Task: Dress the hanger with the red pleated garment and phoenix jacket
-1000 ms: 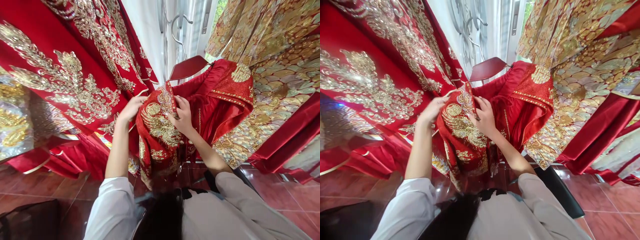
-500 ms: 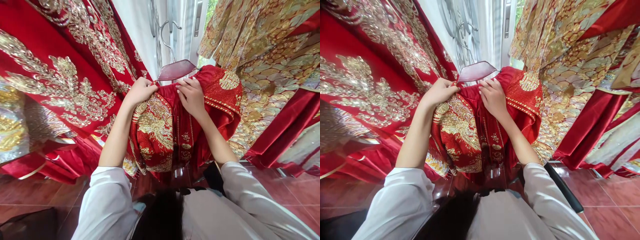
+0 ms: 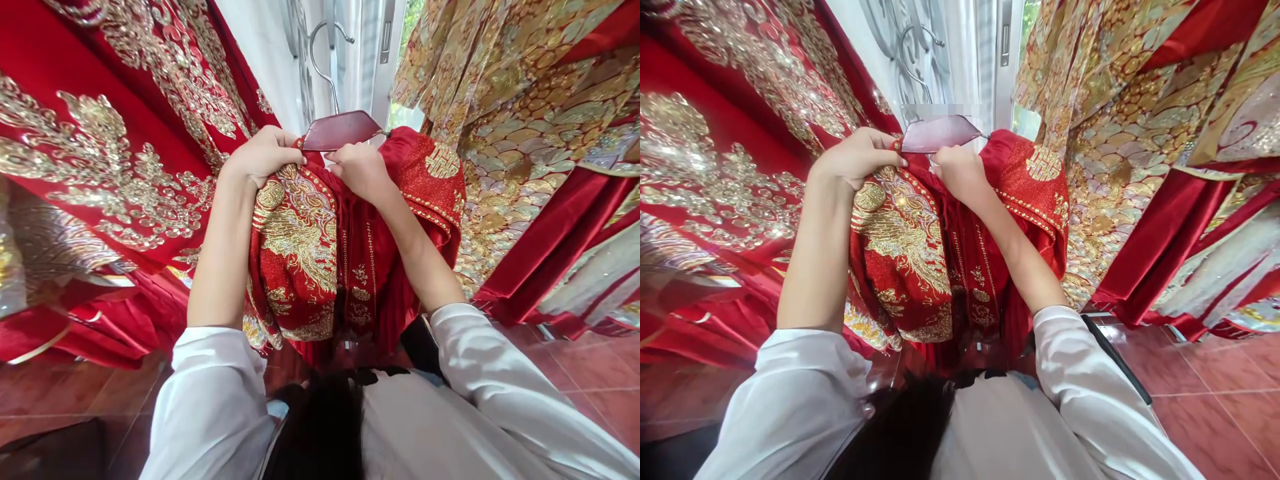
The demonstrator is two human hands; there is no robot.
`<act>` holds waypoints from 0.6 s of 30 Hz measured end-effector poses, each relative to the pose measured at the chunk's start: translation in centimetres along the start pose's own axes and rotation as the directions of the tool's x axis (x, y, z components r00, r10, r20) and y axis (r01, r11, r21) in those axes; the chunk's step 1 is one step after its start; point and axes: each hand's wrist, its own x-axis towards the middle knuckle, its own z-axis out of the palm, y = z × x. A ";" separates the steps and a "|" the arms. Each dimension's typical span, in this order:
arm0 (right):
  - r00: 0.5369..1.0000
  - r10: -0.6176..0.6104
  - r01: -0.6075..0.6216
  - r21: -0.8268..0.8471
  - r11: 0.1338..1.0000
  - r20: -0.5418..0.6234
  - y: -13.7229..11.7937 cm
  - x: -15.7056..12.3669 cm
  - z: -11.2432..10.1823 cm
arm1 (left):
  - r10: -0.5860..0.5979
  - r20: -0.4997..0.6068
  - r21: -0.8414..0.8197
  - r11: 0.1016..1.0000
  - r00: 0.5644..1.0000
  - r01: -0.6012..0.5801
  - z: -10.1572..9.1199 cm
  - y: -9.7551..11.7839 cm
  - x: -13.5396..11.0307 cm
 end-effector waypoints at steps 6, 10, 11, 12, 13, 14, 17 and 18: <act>0.987 -0.105 0.105 0.009 0.994 0.119 0.6 0.1 -1.4 | 0.053 0.120 -0.040 0.998 0.991 -0.048 -0.2 -0.9 0.9; 0.991 -0.059 0.053 0.053 0.997 0.123 0.1 -0.2 -1.3 | 0.093 0.164 -0.022 0.996 0.982 -0.091 0.0 -1.0 1.1; 0.995 -0.028 0.022 0.060 0.998 0.099 0.0 -0.3 -1.1 | 0.096 0.154 -0.008 0.995 0.983 -0.096 0.1 -1.0 1.1; 0.998 0.007 -0.011 0.065 0.998 0.063 -0.2 -0.4 -0.8 | 0.097 0.133 0.014 0.995 0.986 -0.099 0.1 -1.0 1.1; 0.999 0.040 -0.042 0.069 0.997 0.024 -0.3 -0.5 -0.6 | 0.098 0.107 0.044 0.994 0.989 -0.103 0.1 -0.9 1.3; 0.998 0.068 -0.067 0.068 0.995 -0.012 -0.5 -0.5 -0.2 | 0.101 0.084 0.081 0.991 0.991 -0.108 0.1 -0.9 1.6; 0.989 0.128 -0.124 0.053 0.991 -0.068 -1.2 -0.9 0.5 | 0.107 0.067 0.183 0.976 0.992 -0.118 0.1 -0.8 3.0; 0.987 0.143 -0.140 0.049 0.989 -0.071 -1.5 -1.2 0.7 | 0.106 0.081 0.189 0.975 0.991 -0.120 0.2 -0.8 3.6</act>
